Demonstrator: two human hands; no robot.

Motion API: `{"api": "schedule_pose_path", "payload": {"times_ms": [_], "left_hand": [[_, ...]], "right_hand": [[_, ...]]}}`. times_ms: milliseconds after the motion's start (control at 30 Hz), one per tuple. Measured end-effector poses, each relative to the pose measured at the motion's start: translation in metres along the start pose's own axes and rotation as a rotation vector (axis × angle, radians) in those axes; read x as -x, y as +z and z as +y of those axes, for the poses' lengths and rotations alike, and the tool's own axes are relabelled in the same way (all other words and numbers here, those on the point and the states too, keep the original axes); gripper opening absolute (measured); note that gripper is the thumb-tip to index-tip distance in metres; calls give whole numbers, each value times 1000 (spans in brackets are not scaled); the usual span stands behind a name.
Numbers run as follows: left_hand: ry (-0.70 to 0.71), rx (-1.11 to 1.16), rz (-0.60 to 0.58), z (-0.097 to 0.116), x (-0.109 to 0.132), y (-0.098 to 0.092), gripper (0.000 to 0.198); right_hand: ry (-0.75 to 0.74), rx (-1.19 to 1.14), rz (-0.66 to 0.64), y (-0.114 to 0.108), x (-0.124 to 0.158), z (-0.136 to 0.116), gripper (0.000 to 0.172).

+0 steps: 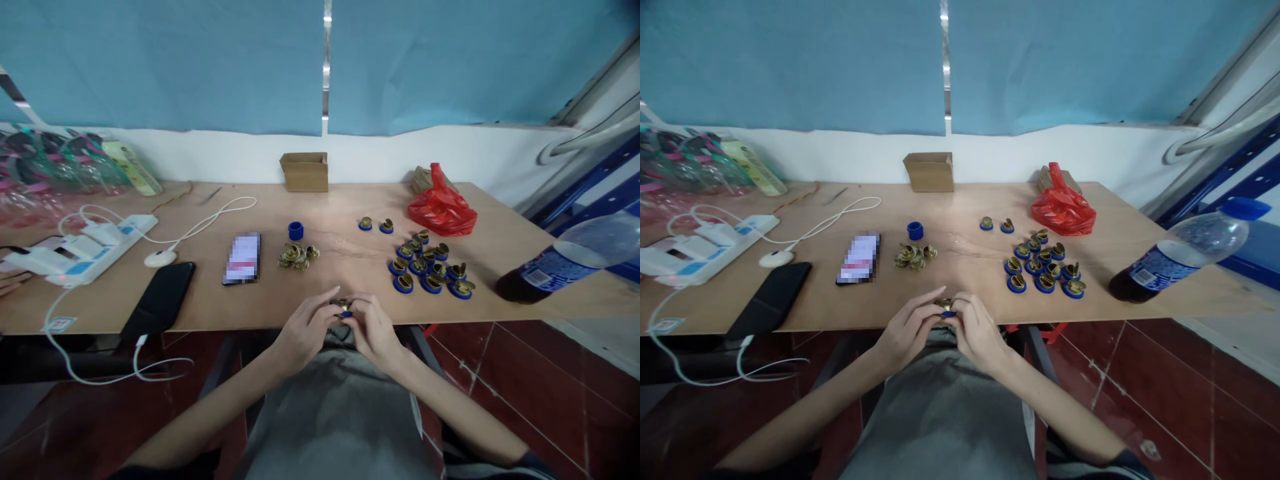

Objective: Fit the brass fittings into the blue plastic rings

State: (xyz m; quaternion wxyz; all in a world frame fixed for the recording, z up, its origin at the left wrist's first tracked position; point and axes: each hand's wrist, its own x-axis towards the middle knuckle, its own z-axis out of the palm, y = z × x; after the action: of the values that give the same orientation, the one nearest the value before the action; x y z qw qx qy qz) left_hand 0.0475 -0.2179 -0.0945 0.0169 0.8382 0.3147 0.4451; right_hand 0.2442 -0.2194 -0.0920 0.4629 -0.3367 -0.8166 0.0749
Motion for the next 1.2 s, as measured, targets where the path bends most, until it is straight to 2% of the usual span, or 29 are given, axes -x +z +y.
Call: {"api": "schedule_pose_path", "payload": {"times_ms": [200, 300, 500, 700, 933, 1000, 1200], "left_hand": [[-154, 33, 33, 2, 3, 6, 17], [-189, 12, 37, 0, 5, 9, 16], [-199, -2, 53, -3, 4, 5, 18], [-90, -2, 56, -2, 3, 1, 21], [28, -34, 55, -3, 6, 2, 19], [1, -13, 42, -6, 6, 2, 16], [-181, -1, 79, -15, 2, -3, 13]], "right_hand": [[-99, 87, 51, 1, 0, -5, 30], [-88, 86, 61, 0, 0, -5, 33], [80, -68, 40, 8, 3, 0, 36], [151, -164, 66, 12, 8, 2, 25], [233, -276, 9, 6, 6, 0, 8], [259, -325, -12, 5, 3, -4, 5], [511, -736, -155, -7, -10, -7, 27]]}}
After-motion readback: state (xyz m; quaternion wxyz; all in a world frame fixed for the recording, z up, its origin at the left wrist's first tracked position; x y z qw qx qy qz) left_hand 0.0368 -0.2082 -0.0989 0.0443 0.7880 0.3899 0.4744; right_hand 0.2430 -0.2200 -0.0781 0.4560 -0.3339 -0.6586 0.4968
